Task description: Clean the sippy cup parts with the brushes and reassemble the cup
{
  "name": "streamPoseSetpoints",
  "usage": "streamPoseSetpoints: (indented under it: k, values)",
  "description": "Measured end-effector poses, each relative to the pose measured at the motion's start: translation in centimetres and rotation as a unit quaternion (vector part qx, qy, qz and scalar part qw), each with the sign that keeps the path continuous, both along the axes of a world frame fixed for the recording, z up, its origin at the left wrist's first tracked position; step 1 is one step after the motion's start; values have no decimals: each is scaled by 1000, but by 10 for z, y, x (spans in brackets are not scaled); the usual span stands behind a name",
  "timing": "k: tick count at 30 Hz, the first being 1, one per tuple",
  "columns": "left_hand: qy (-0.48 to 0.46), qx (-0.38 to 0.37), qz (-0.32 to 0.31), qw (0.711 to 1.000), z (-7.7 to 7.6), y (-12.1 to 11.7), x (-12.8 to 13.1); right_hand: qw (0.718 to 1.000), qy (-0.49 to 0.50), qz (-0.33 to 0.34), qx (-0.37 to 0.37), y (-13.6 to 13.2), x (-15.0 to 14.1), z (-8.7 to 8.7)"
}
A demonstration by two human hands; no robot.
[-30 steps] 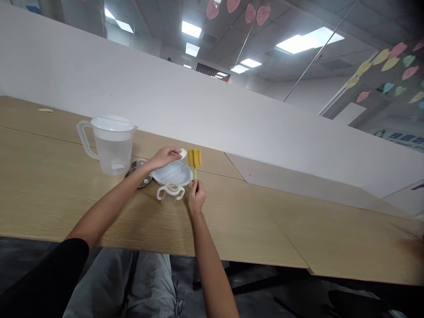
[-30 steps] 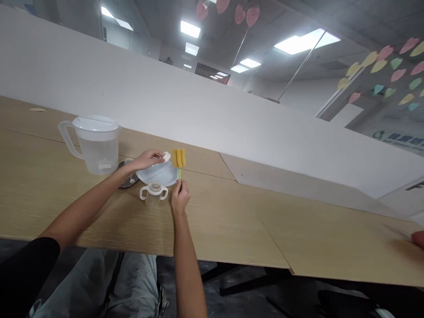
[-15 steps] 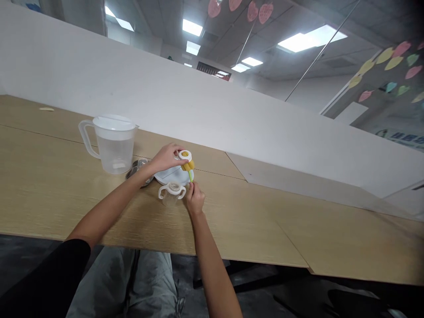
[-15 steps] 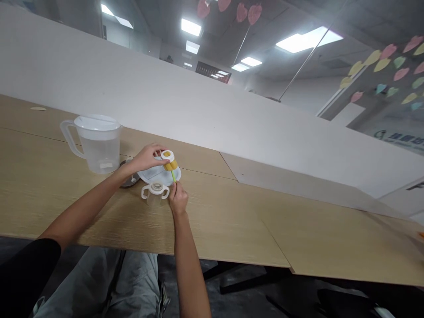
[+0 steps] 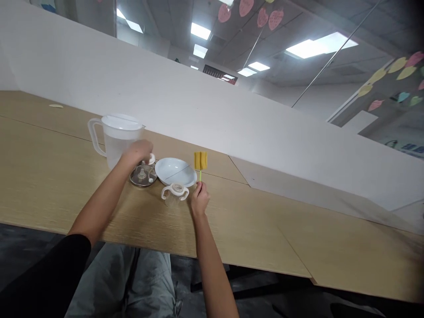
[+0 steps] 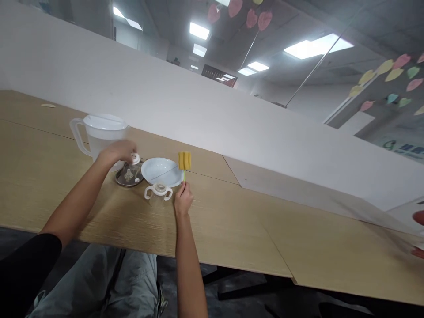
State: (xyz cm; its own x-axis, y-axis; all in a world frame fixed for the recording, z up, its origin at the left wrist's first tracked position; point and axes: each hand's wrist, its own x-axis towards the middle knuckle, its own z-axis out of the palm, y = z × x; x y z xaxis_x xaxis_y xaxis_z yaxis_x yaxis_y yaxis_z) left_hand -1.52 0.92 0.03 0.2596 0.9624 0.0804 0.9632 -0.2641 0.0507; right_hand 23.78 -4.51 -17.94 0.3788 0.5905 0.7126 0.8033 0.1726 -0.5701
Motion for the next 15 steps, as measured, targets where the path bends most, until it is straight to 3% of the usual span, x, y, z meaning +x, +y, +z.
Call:
streamPoseSetpoints:
  k: [2, 5, 15]
  values:
    - [41, -81, 50, 995, -7, 11, -6, 1000, -10, 9, -6, 0, -1, -1]
    - [72, -141, 65, 985, -20, 23, -1, 1000, -15, 13, -14, 0, -1, -1]
    - [78, -188, 65, 977, -50, 34, 15, 999, -5, 7, -39, -3, -2, 3]
